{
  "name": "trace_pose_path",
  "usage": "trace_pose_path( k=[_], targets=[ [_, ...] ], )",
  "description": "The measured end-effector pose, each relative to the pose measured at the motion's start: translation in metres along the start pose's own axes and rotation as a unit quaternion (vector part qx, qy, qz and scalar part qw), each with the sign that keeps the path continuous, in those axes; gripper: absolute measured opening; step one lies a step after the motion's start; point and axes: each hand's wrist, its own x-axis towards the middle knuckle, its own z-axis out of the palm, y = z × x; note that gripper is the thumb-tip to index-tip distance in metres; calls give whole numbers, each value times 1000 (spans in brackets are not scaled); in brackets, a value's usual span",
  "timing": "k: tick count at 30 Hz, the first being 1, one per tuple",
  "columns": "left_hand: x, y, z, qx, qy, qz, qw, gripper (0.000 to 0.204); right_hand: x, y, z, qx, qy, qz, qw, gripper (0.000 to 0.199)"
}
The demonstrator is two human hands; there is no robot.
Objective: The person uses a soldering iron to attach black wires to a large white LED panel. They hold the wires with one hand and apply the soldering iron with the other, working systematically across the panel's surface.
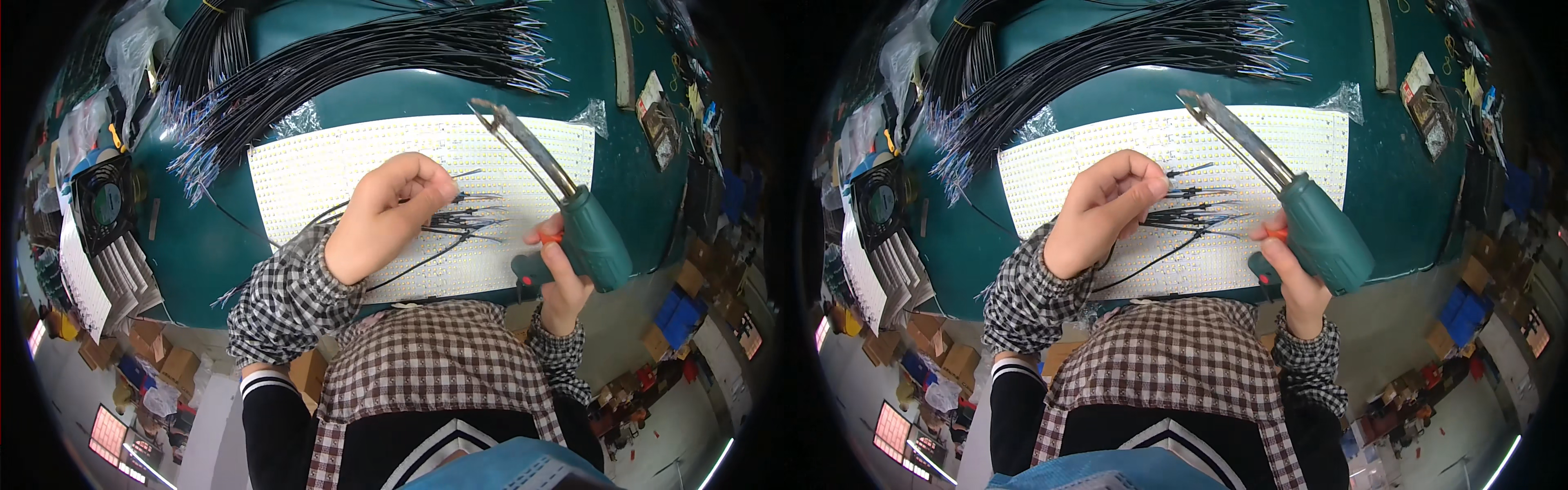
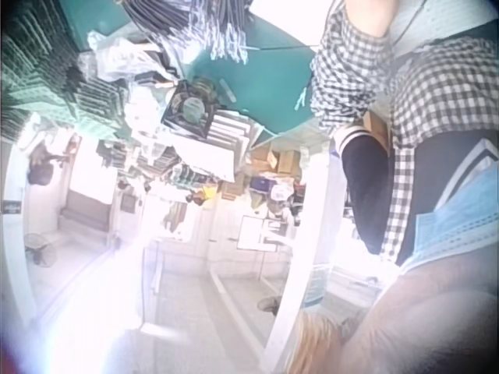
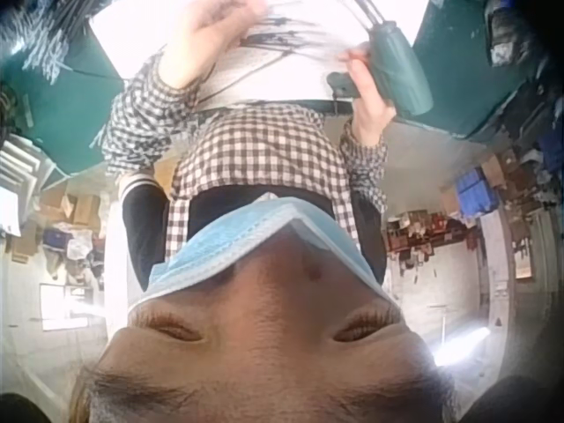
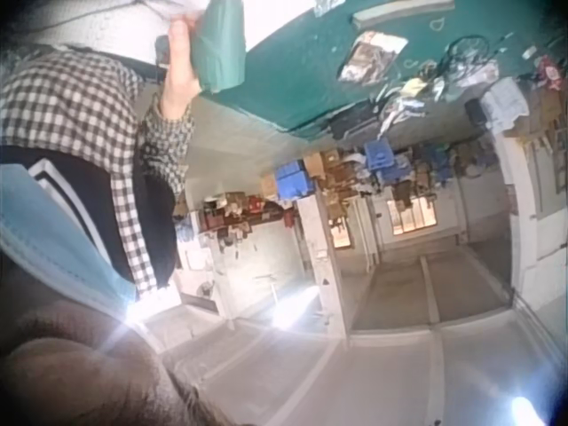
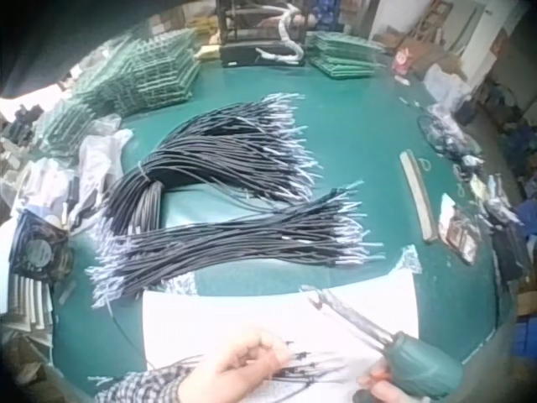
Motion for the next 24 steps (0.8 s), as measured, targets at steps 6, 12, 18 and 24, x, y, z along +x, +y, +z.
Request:
trace_pose_path(
  k=[6,12,18,24],
  targets=[
    [-12,11,23,-100,-97,-69,988,15,19,-7,20,-51,-106,-69,991,50],
    [-16,0,34,-100,-51,-24,993,13,15,4,22,-96,-124,-90,983,41],
    [-18,-20,39,26,49,113,992,6,12,11,30,-94,-80,-29,992,40],
    [-21,-12,20,108,96,115,983,7,10,14,34,-106,-56,-16,993,32]
  ],
)
